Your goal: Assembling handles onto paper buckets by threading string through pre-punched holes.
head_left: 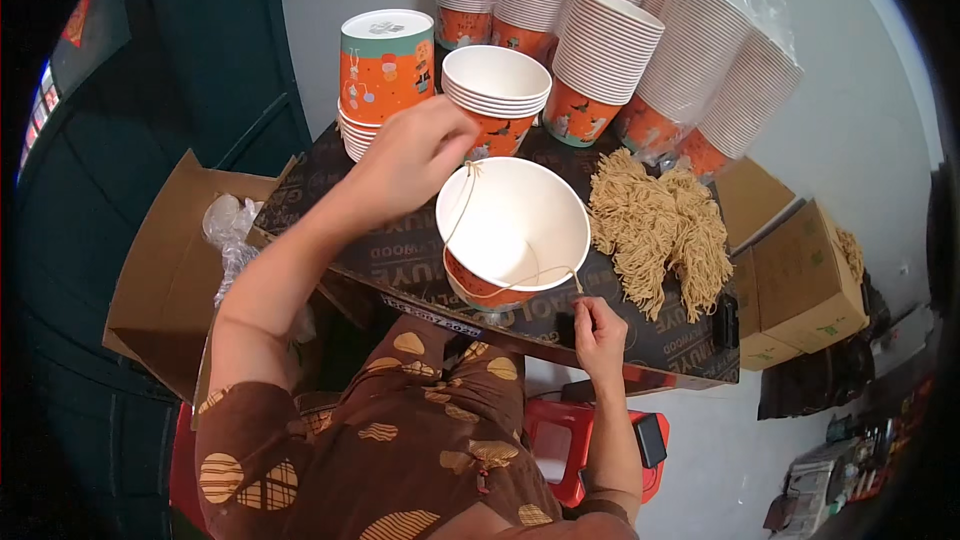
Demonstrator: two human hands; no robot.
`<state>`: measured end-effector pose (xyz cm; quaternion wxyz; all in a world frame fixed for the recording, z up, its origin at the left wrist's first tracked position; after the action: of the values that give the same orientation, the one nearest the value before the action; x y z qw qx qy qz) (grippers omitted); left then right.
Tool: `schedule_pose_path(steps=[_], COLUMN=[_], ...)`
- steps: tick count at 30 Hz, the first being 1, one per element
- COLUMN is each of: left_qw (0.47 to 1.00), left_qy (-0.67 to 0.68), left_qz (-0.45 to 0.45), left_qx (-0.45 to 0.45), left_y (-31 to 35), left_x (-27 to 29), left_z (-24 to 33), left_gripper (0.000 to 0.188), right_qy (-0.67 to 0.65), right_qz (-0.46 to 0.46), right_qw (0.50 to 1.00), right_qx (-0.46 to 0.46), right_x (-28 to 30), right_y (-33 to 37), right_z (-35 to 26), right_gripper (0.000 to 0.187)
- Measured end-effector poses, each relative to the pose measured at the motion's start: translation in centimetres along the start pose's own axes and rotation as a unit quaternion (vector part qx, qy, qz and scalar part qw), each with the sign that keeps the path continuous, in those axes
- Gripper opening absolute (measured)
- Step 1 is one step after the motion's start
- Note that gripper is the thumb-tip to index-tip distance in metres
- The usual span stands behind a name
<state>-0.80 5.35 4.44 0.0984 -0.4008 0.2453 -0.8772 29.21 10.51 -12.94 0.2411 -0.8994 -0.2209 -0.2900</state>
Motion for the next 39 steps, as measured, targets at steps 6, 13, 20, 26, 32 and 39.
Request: schedule_pose_path(steps=[6, 13, 20, 26, 32, 39], left_qw=[0.956, 0.935, 0.955, 0.893, 0.781, 0.771], left_qy=[-0.142, -0.109, -0.130, -0.345, -0.548, -0.620], left_qz=[-0.221, -0.330, -0.263, -0.244, -0.078, 0.042], left_qx=[-0.129, -0.076, -0.030, 0.155, 0.288, 0.139], left_y=[-7.6, -6.5, -1.0, 3.1, 4.2, -1.9], left_x=[-7.2, -8.9, 1.6, 13.5, 24.7, 22.0], left_z=[-1.7, -1.5, 1.3, -2.1, -10.8, -13.8], left_gripper=[0.019, 0.015, 0.011, 0.012, 0.012, 0.012], right_qy=[0.012, 0.024, 0.032, 0.037, 0.034, 0.037], right_qz=[0.018, 0.020, 0.021, 0.026, 0.023, 0.026], right_qw=[1.000, 0.999, 0.999, 0.998, 0.997, 0.998], right_qx=[0.015, 0.026, 0.032, 0.038, 0.059, 0.043], right_x=[0.0, -0.1, 0.0, -0.2, -0.2, 0.0], right_y=[0.2, 0.3, 0.3, 0.3, 0.2, 0.3], right_z=[-0.3, -0.1, -0.6, -0.7, -0.9, -0.8], right_gripper=[0.008, 0.007, 0.007, 0.008, 0.009, 0.008])
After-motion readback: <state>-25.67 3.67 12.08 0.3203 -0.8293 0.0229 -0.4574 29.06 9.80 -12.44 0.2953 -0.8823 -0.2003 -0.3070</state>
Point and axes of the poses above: each hand's wrist, its own y-axis away from the middle knuckle, its own x-axis out of the back of the hand, z = x × y, the point moved 7 cm from there along -y, towards the middle knuckle, and after that the axes turned 12 degrees about -z, right-handed, at the moved point
